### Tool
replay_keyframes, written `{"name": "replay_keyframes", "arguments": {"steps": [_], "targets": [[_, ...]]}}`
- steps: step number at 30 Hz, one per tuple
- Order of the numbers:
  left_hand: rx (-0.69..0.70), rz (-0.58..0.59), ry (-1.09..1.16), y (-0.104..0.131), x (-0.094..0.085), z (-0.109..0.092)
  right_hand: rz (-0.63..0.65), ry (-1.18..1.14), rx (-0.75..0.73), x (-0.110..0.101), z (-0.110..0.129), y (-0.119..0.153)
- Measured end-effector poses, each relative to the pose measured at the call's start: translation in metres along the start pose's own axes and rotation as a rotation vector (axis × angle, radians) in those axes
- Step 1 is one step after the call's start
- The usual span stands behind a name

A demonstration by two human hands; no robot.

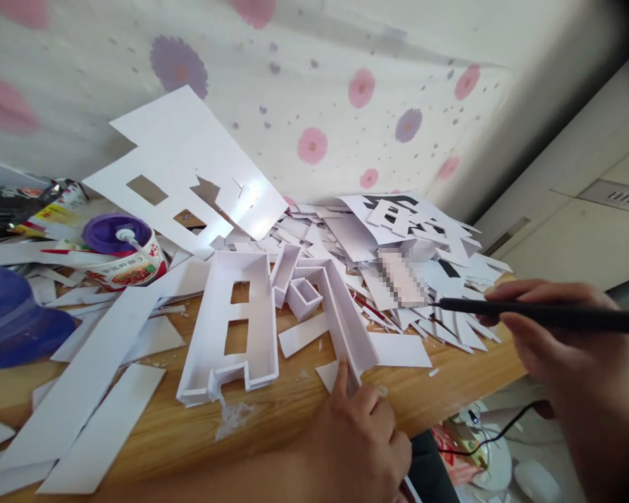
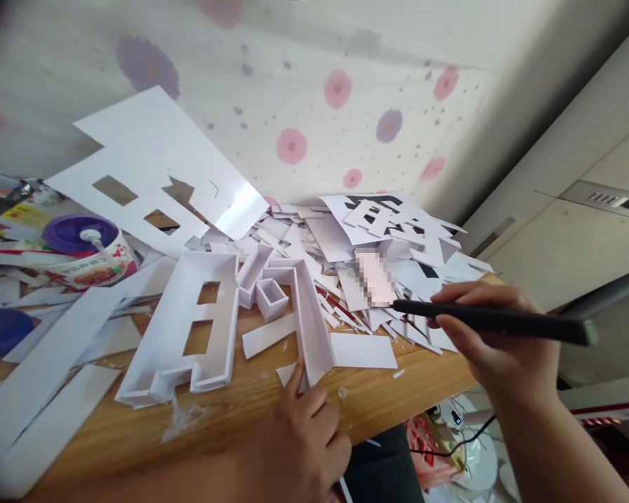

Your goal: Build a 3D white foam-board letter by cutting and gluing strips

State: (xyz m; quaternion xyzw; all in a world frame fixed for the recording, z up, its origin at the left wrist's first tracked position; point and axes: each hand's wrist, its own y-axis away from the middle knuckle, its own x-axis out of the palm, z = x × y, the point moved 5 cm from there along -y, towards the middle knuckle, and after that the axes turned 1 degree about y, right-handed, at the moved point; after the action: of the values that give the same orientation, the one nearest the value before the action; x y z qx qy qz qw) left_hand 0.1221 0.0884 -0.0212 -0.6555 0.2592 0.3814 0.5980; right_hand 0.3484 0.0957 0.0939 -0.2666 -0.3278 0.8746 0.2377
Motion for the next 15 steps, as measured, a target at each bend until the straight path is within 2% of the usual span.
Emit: {"name": "replay_keyframes", "arguments": {"steps": [2,4,8,11,15], "targets": [[-0.003,-0.004,0.001,-0.001,-0.003,0.001,-0.053,-0.231,0.072,0.027,0.017,-0.012],[-0.008,0.040,0.002,-0.003,-0.004,0.001,0.002,-0.319,0.102,0.062,0.026,-0.018],[-0.008,0.172,0.044,-0.004,-0.004,0.000,0.221,-0.168,0.207,0.125,0.020,-0.018],[-0.011,0.173,0.056,-0.005,-0.006,-0.001,0.385,0.003,0.157,0.151,0.014,-0.012],[-0.005,0.175,0.062,-0.006,-0.005,-0.002,0.465,0.084,0.061,0.167,0.010,-0.006]]}}
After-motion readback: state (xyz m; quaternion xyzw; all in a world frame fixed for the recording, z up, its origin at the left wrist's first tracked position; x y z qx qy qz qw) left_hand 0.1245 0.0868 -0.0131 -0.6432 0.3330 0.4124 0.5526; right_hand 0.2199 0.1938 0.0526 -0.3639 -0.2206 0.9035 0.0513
